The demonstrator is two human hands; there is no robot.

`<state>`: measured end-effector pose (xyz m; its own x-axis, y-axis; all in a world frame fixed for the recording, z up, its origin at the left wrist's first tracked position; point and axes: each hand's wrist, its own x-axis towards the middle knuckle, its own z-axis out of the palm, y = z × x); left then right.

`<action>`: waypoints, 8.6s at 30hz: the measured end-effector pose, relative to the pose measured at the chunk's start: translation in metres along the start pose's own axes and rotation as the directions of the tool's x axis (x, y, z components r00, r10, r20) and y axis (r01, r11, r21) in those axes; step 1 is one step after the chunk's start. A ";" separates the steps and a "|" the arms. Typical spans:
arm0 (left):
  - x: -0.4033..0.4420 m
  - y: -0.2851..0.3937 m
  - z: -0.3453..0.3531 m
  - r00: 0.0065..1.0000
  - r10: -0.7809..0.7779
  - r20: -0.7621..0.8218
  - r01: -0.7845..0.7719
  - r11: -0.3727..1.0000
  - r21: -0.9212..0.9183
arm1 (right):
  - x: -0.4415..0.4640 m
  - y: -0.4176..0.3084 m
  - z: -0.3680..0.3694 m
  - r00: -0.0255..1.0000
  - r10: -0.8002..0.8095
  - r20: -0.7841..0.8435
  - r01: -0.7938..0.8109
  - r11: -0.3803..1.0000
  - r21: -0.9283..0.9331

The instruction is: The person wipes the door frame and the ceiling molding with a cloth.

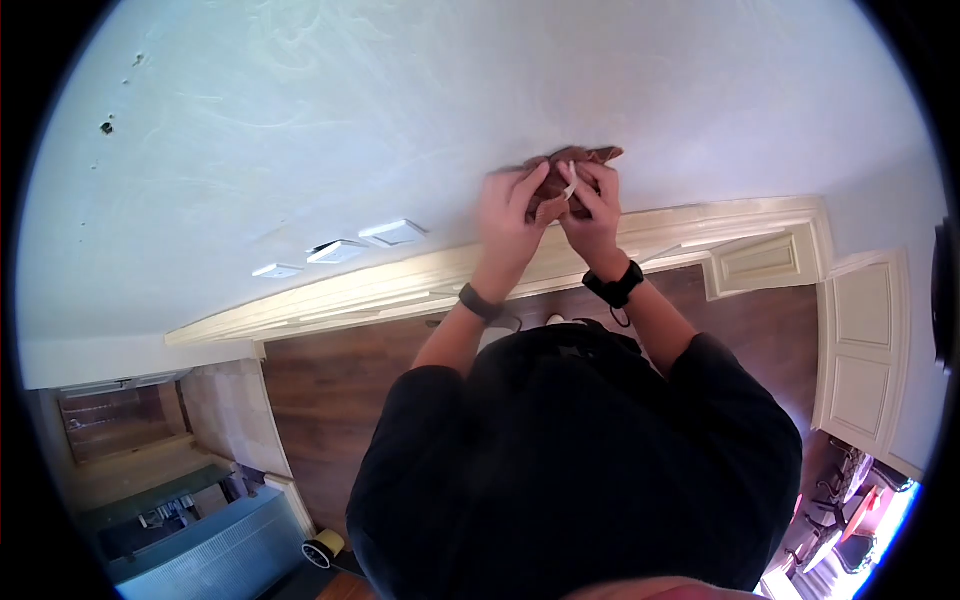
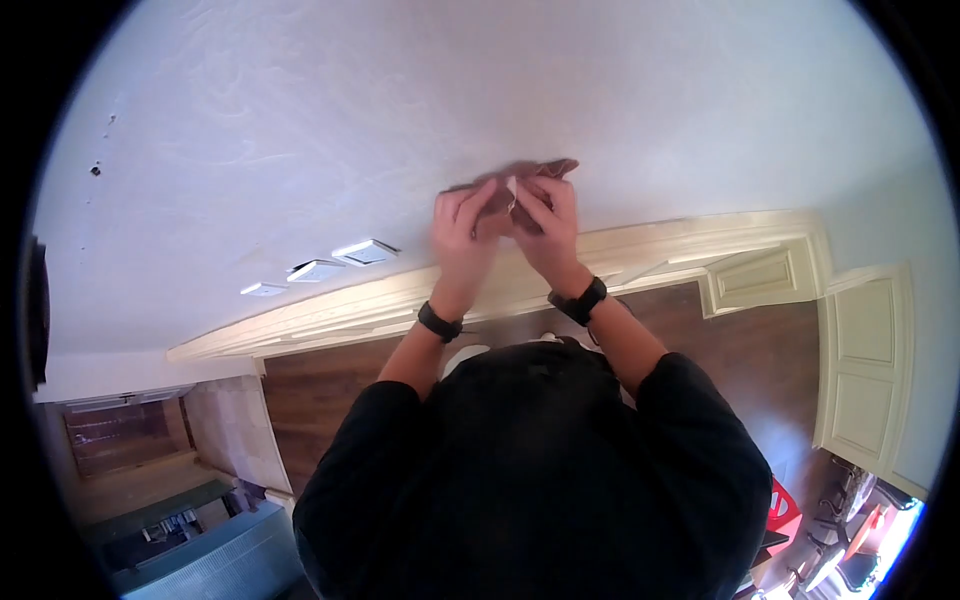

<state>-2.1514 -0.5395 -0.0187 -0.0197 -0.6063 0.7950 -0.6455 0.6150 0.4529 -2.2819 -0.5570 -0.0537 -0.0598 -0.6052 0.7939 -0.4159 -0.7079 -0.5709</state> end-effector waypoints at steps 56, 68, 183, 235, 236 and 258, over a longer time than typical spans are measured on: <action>0.029 0.016 -0.002 0.992 0.122 0.011 -0.123 0.992 0.041 | 0.017 0.001 -0.007 0.997 -0.012 -0.073 0.011 1.000 -0.006; 0.017 0.013 -0.052 1.000 -0.024 0.006 0.022 0.984 0.175 | 0.033 -0.031 0.015 0.977 -0.194 0.088 0.184 0.977 0.107; -0.143 0.045 0.237 0.597 -0.652 0.468 0.510 0.759 0.405 | -0.111 0.182 -0.150 0.618 0.542 0.570 -0.369 0.839 -0.399; -0.139 0.080 0.314 0.614 -0.560 0.556 0.475 0.825 0.307 | -0.104 0.239 -0.235 0.554 0.552 0.623 -0.412 0.832 -0.372; -0.139 0.085 0.322 0.612 -0.558 0.561 0.475 0.826 0.304 | -0.101 0.244 -0.244 0.543 0.556 0.630 -0.419 0.829 -0.371; -0.102 0.262 0.649 0.566 -0.520 0.640 0.425 0.849 0.313 | -0.065 0.447 -0.546 0.632 0.624 0.459 -0.489 0.781 -0.389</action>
<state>-2.8143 -0.6437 -0.2425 -0.1644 -0.9854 -0.0436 -0.7958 0.1063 0.5962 -2.9593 -0.6353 -0.2462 0.1189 -0.9917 0.0492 -0.6490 -0.1151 -0.7521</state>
